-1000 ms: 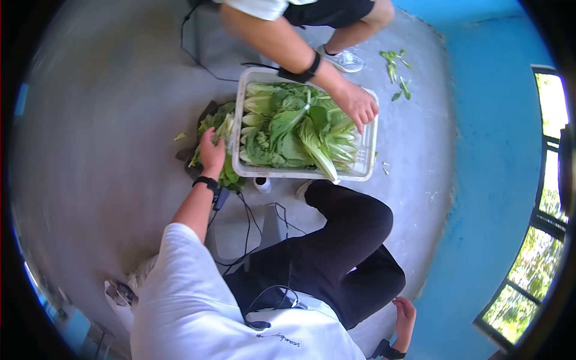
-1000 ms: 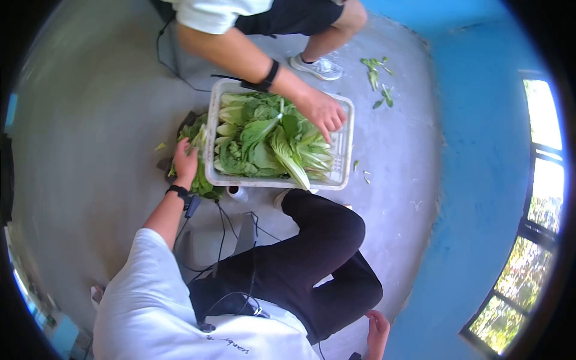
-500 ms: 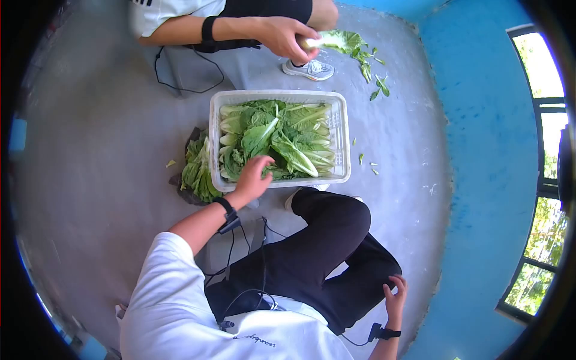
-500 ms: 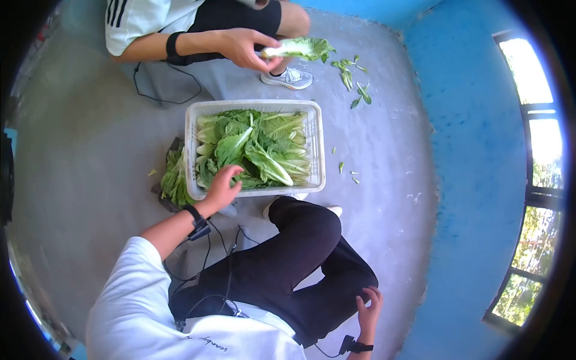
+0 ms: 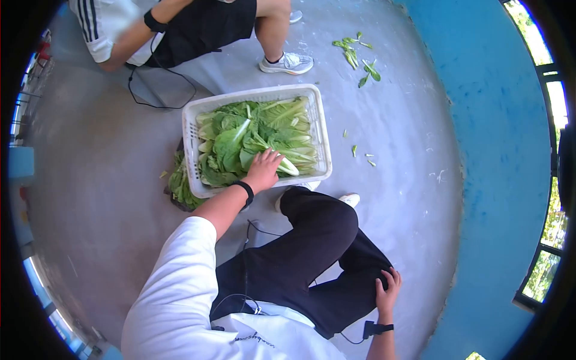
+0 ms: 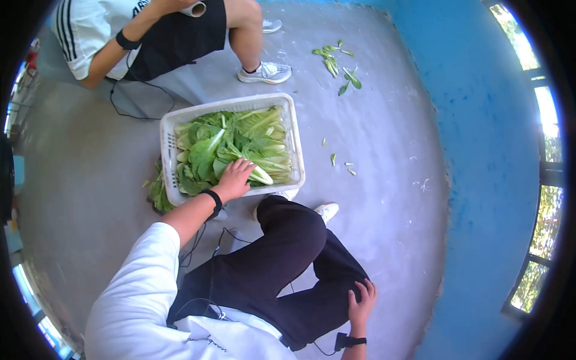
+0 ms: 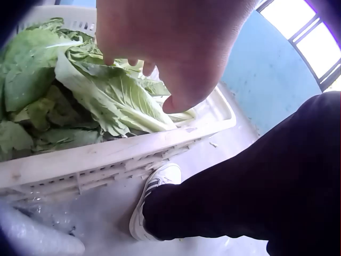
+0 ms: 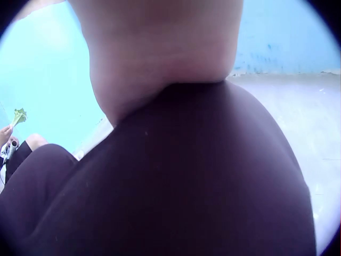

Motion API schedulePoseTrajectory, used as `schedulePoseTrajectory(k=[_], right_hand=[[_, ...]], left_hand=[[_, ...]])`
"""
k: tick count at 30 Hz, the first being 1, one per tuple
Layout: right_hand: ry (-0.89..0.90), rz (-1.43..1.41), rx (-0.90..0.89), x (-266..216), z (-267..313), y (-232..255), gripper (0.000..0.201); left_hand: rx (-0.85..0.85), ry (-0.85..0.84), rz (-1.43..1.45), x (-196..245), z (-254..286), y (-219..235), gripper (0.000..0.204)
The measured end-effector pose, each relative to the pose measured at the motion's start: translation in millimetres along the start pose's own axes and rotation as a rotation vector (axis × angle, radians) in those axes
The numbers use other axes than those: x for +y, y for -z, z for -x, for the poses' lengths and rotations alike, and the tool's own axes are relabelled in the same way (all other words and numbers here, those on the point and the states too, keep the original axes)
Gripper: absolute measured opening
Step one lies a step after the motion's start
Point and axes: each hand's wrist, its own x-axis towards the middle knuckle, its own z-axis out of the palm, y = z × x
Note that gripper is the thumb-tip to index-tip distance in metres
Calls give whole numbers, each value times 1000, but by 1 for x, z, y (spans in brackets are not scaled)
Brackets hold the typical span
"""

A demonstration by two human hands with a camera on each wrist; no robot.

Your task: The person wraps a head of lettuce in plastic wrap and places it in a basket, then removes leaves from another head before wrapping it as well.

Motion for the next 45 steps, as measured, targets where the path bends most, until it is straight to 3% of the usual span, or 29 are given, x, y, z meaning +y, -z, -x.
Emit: schedulePoseTrajectory(k=[4, 8, 13, 17, 18, 19, 26, 28, 30, 33, 36, 37, 40, 42, 44, 45], right_hand=[[-38, -3, 46, 12, 3, -9, 22], [-47, -11, 69, 20, 5, -9, 18], [-72, -40, 104, 27, 8, -13, 18], [-62, -34, 128, 28, 9, -14, 16], [-51, -33, 133, 28, 7, -15, 16], [-40, -33, 147, 28, 7, -16, 15], [-63, -56, 187, 14, 8, -12, 15], [-45, -45, 203, 21, 12, -12, 15], [-31, -59, 225, 21, 11, -23, 15], [-19, -72, 239, 19, 14, -22, 15], [0, -70, 228, 9, 17, -17, 15], [16, -59, 226, 9, 18, -16, 15], [83, -150, 181, 7, 16, -4, 14], [106, -264, 102, -11, 17, 15, 12], [105, -389, -11, -58, 17, 51, 10], [213, -377, 29, -81, 17, 62, 8]], left_hand=[[-37, -10, -110, 8, -21, -9, 71], [-170, 95, -250, 9, -30, -21, 70], [-185, 113, -301, 1, -29, -26, 32], [3, 13, -318, -10, -22, -41, 30], [-122, 48, -320, -7, -25, -34, 33], [-108, 54, -283, -6, -25, -30, 35], [110, -64, 103, 6, -16, 44, 24], [328, -225, 324, 15, -11, 76, 24], [75, 60, 584, 36, 2, 122, 40], [207, 144, 818, 36, 18, 133, 66], [214, 15, 1296, 59, 43, 163, 68], [119, 1, 1366, 72, 55, 183, 76], [-53, -1, 1704, 105, 85, 213, 69], [-229, -67, 1729, 125, 105, 237, 66], [-367, -125, 1755, 137, 116, 239, 60], [-418, -151, 1769, 140, 119, 232, 57]])
